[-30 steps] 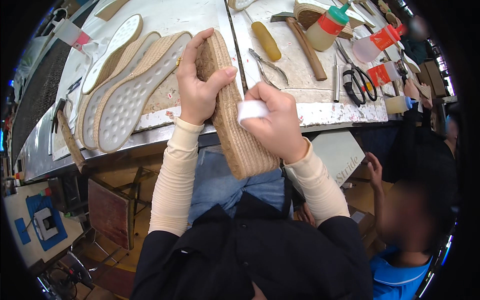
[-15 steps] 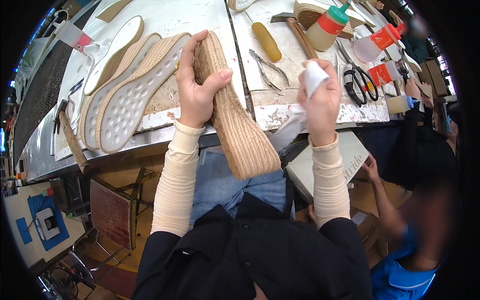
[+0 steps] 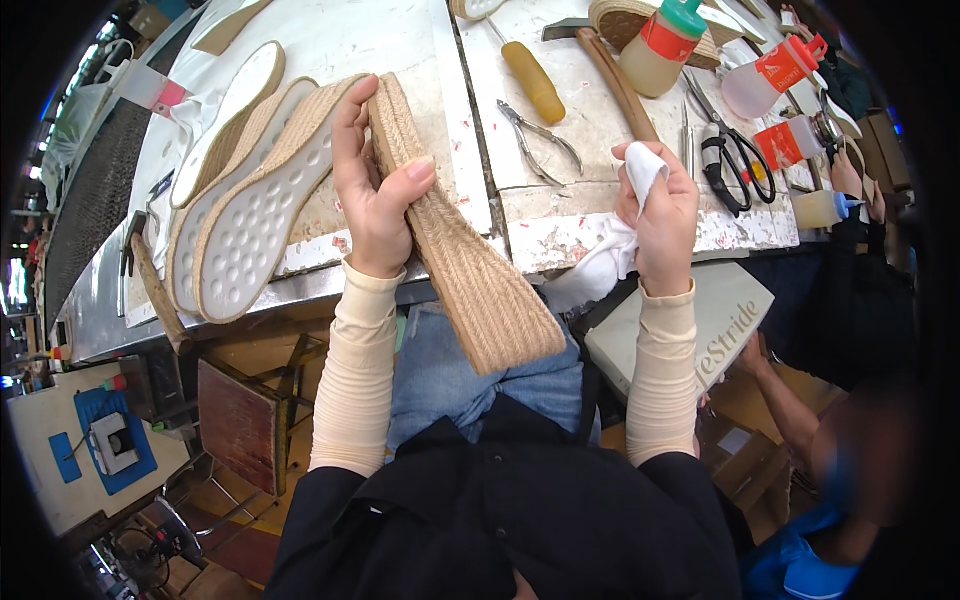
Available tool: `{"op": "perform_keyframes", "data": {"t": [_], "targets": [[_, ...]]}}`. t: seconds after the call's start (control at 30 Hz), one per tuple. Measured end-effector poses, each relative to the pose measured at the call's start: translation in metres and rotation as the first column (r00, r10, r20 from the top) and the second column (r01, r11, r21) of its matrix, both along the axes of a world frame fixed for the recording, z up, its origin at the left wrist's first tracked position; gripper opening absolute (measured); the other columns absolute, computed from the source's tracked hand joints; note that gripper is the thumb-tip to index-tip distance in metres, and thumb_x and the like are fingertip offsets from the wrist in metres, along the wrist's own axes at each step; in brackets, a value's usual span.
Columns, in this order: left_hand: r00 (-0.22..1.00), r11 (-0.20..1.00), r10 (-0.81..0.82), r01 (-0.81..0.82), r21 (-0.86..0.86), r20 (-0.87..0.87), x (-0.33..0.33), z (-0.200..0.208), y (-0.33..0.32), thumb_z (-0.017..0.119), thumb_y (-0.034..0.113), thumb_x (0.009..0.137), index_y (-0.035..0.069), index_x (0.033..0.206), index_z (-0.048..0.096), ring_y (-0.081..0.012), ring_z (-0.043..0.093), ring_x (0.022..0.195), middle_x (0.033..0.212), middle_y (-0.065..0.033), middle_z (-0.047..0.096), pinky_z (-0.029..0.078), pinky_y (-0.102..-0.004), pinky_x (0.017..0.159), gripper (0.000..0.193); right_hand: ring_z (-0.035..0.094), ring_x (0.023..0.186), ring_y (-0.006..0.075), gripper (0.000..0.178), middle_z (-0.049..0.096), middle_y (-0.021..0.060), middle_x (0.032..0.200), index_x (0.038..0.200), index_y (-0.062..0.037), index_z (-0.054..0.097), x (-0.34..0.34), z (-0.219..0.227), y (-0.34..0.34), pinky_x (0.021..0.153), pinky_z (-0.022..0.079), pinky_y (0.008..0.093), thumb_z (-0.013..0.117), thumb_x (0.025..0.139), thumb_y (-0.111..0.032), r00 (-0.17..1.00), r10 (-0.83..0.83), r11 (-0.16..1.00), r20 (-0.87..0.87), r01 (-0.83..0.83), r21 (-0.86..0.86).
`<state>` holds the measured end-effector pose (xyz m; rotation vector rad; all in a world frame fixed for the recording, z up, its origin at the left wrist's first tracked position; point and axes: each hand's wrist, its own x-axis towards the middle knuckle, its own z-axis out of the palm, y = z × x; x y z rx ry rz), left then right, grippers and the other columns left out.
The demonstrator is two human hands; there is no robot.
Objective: The person cleans the side of a woven wedge shoe with a white cloth, then uses pliers to pull and adjust a small protrusion on the shoe's edge. They repeat the cleaning and adjustment process on the same area.
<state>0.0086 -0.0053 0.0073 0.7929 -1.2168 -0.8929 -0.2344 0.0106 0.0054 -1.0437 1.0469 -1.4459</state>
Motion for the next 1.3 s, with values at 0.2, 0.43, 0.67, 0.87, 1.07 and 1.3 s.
{"op": "perform_keyframes", "data": {"t": [0.2,0.43,0.67,0.87,1.07,1.3], "targets": [[0.997,0.999,0.051,-0.051,0.007,0.054,-0.001,0.003,-0.002,0.057,0.026,0.070,0.002,0.142,0.034,-0.0182,0.056,0.097,0.127,-0.0162,0.046,0.053,-0.0280,0.078,0.079,0.031,0.050,0.0003,0.019,0.044,-0.0056,0.065,0.101,0.0009,0.059,0.000,0.000,0.001,0.044,0.023,0.0184,0.048,0.100,-0.014,1.000,0.003,1.000,0.022,-0.003,-0.018],[0.995,0.998,0.061,-0.063,0.020,0.083,-0.001,0.002,0.000,0.060,0.028,0.069,0.002,0.143,0.033,-0.0180,0.055,0.097,0.125,-0.0157,0.048,0.052,-0.0283,0.080,0.082,0.033,0.050,-0.0009,0.016,0.047,-0.0065,0.065,0.096,-0.0015,0.061,-0.002,-0.005,0.002,0.044,0.024,0.0177,0.051,0.099,-0.014,0.997,0.008,0.999,0.079,-0.004,-0.050],[0.992,0.997,0.068,-0.073,0.040,0.104,0.001,-0.003,-0.001,0.068,0.026,0.070,0.002,0.141,0.036,-0.0232,0.051,0.113,0.129,-0.0159,0.046,0.042,-0.0357,0.099,0.082,0.033,0.050,0.0014,0.019,0.046,-0.0041,0.067,0.102,0.0019,0.059,-0.003,-0.001,0.001,0.045,0.025,0.0191,0.051,0.098,-0.015,0.996,0.020,1.000,0.086,-0.021,0.004],[0.995,0.999,0.043,-0.045,0.018,0.092,0.000,-0.004,-0.002,0.069,0.025,0.072,0.000,0.140,0.037,-0.0231,0.052,0.113,0.127,-0.0157,0.050,0.041,-0.0355,0.100,0.079,0.054,0.063,0.0086,0.020,0.060,0.0048,0.078,0.107,0.0036,0.060,0.007,0.034,0.011,0.058,0.043,0.0206,0.047,0.095,-0.006,0.992,0.053,0.992,-0.113,-0.065,-0.106],[0.997,0.999,0.034,-0.033,-0.010,0.069,0.000,-0.003,-0.002,0.071,0.025,0.073,-0.001,0.139,0.038,-0.0236,0.053,0.112,0.124,-0.0163,0.052,0.040,-0.0354,0.100,0.079,0.058,0.069,0.0105,0.025,0.061,0.0067,0.082,0.109,0.0048,0.060,0.037,0.048,0.025,0.063,0.046,0.0213,0.050,0.086,0.002,0.836,0.538,0.817,0.105,-0.548,0.181],[0.998,0.999,0.034,-0.033,-0.028,0.045,-0.001,-0.003,-0.003,0.072,0.024,0.073,-0.003,0.138,0.039,-0.0241,0.052,0.114,0.124,-0.0173,0.053,0.040,-0.0355,0.101,0.078,0.057,0.069,0.0114,0.022,0.060,0.0051,0.083,0.093,0.0043,0.065,0.063,0.025,0.027,0.061,0.045,0.0245,0.067,0.072,0.003,0.791,0.281,0.927,-0.543,-0.371,-0.061]]}}
